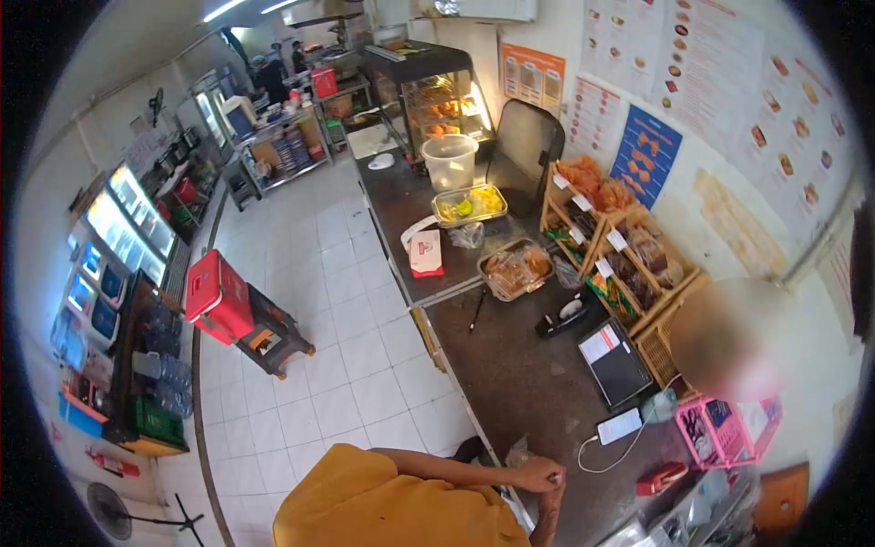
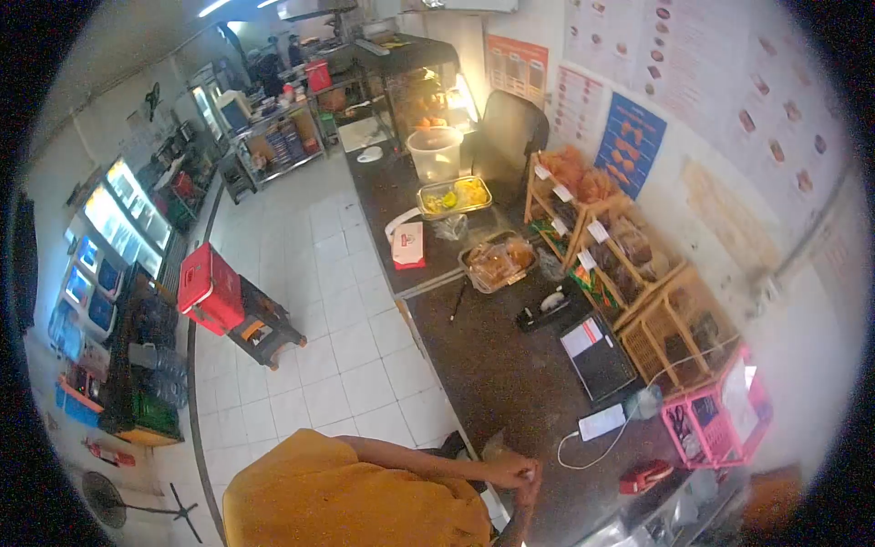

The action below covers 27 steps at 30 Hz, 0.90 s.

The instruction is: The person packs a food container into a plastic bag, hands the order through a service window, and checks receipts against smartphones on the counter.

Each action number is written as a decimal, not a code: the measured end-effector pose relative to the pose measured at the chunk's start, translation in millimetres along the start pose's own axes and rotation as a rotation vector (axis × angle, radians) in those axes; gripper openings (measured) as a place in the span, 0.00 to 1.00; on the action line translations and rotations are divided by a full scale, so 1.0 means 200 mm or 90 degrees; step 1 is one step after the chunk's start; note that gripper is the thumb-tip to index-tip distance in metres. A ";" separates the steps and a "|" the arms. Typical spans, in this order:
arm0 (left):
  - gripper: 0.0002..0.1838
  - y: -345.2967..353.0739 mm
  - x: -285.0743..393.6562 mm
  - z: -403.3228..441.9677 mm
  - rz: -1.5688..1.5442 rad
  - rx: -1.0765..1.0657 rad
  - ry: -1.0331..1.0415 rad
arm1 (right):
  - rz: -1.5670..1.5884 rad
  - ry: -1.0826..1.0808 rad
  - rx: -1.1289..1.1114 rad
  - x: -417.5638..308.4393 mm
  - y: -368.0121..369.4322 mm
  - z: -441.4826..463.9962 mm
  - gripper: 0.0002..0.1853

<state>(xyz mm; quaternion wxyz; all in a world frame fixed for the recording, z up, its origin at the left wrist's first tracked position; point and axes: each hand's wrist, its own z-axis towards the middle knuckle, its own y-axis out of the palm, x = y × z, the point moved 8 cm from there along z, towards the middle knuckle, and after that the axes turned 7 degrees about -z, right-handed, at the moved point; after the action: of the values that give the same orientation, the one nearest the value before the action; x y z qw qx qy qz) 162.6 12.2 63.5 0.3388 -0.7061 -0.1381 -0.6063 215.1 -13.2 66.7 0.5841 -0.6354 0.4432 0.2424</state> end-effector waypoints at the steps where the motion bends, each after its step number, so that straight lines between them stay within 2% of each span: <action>1: 0.15 0.03 0.02 -0.01 0.009 -0.015 0.013 | 0.006 0.000 0.018 -0.06 -0.01 0.00 0.25; 4: 0.13 0.09 0.04 -0.03 0.010 -0.008 0.069 | 0.024 -0.016 0.050 -0.23 -0.04 -0.01 0.25; 5: 0.10 0.06 0.14 -0.05 0.022 0.038 0.102 | 0.028 -0.024 0.053 -0.27 -0.04 0.00 0.24; 8: 0.10 0.03 0.25 -0.07 -0.016 0.057 0.132 | 0.035 -0.041 0.067 -0.35 -0.05 -0.01 0.24; 11: 0.10 0.07 0.33 -0.14 0.117 0.016 0.213 | 0.047 -0.052 0.075 -0.41 -0.05 -0.01 0.23; 14: 0.10 0.05 0.36 -0.13 0.137 0.043 0.276 | 0.052 -0.059 0.086 -0.43 -0.07 -0.02 0.22; 17: 0.11 -0.16 0.54 -0.07 0.041 0.045 0.104 | 0.061 -0.056 0.097 -0.46 -0.08 -0.01 0.22; 20: 0.12 -0.24 0.57 -0.06 -0.069 0.158 0.161 | 0.068 -0.054 0.108 -0.46 -0.10 -0.02 0.21; 23: 0.11 -0.15 0.61 -0.13 -0.067 0.065 0.293 | 0.067 -0.042 0.116 -0.45 -0.11 -0.03 0.21; 27: 0.11 -0.12 0.66 -0.28 -0.022 0.038 0.243 | 0.065 -0.028 0.121 -0.45 -0.15 -0.05 0.20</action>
<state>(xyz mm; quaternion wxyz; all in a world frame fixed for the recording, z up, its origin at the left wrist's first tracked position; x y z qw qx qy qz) 135.6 -33.9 197.8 0.3691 -0.5652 -0.1013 -0.7307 193.5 0.0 158.6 0.6383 -0.5480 0.4831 0.2429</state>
